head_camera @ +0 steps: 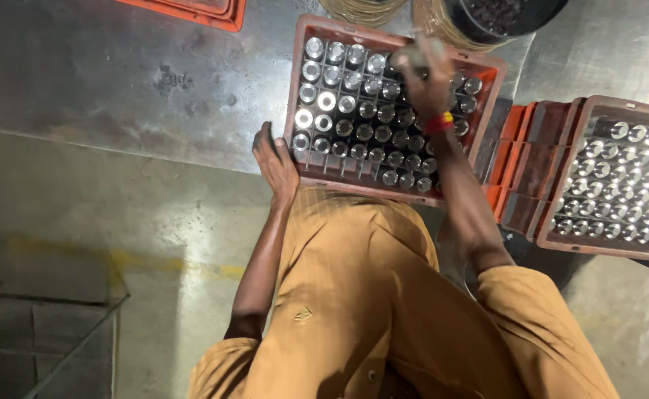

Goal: The person fills small metal cups in a red crate with dark granular material from nearby buckets. They scoop the material by hand and place it into each cup, then wipe the crate surface with a cloth.

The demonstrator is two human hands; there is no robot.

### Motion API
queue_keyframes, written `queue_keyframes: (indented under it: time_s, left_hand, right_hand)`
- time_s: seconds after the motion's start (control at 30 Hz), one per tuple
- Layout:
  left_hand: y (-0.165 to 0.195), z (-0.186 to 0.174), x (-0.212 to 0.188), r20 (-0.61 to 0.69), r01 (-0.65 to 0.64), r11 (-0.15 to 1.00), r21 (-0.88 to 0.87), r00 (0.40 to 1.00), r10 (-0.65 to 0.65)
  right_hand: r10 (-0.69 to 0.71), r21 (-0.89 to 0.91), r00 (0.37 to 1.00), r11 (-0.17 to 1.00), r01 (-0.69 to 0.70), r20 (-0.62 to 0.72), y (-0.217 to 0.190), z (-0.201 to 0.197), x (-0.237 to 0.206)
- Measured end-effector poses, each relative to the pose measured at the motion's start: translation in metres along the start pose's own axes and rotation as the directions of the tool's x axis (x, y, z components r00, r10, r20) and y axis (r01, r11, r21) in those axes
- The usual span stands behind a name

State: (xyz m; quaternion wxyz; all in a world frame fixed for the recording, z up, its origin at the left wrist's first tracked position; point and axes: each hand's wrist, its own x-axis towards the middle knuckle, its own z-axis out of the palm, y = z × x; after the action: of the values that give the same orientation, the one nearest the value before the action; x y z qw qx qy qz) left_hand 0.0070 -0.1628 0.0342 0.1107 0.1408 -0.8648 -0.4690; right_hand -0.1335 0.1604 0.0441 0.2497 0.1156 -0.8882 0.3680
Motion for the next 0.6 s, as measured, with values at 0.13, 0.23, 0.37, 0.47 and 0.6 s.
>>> queue_keyframes:
  time_s: [0.13,0.23,0.37,0.47,0.6]
  left_hand:
    - [-0.001,0.0,-0.001,0.006,0.014,1.0,-0.003,1.0,-0.014]
    - [-0.001,-0.001,0.0,0.009,-0.038,0.999,-0.019,0.999,0.038]
    - [-0.001,-0.003,0.002,0.073,0.004,1.0,-0.012,0.997,-0.004]
    - [-0.003,-0.005,0.005,0.095,-0.029,1.0,-0.012,0.995,0.03]
    - [-0.009,-0.005,0.003,0.101,-0.088,0.996,-0.028,0.991,0.091]
  right_hand:
    - [0.014,0.272,0.967,0.961,0.058,-0.254,-0.015,0.015,0.003]
    - [-0.244,0.0,0.969,0.97,0.245,0.045,-0.023,0.027,0.01]
    - [-0.046,0.085,0.982,0.994,0.063,-0.185,-0.032,0.034,0.02]
    - [-0.058,0.199,0.988,0.976,0.086,-0.14,-0.044,0.05,0.025]
    - [-0.071,0.063,0.997,0.996,0.069,0.033,-0.054,0.059,0.03]
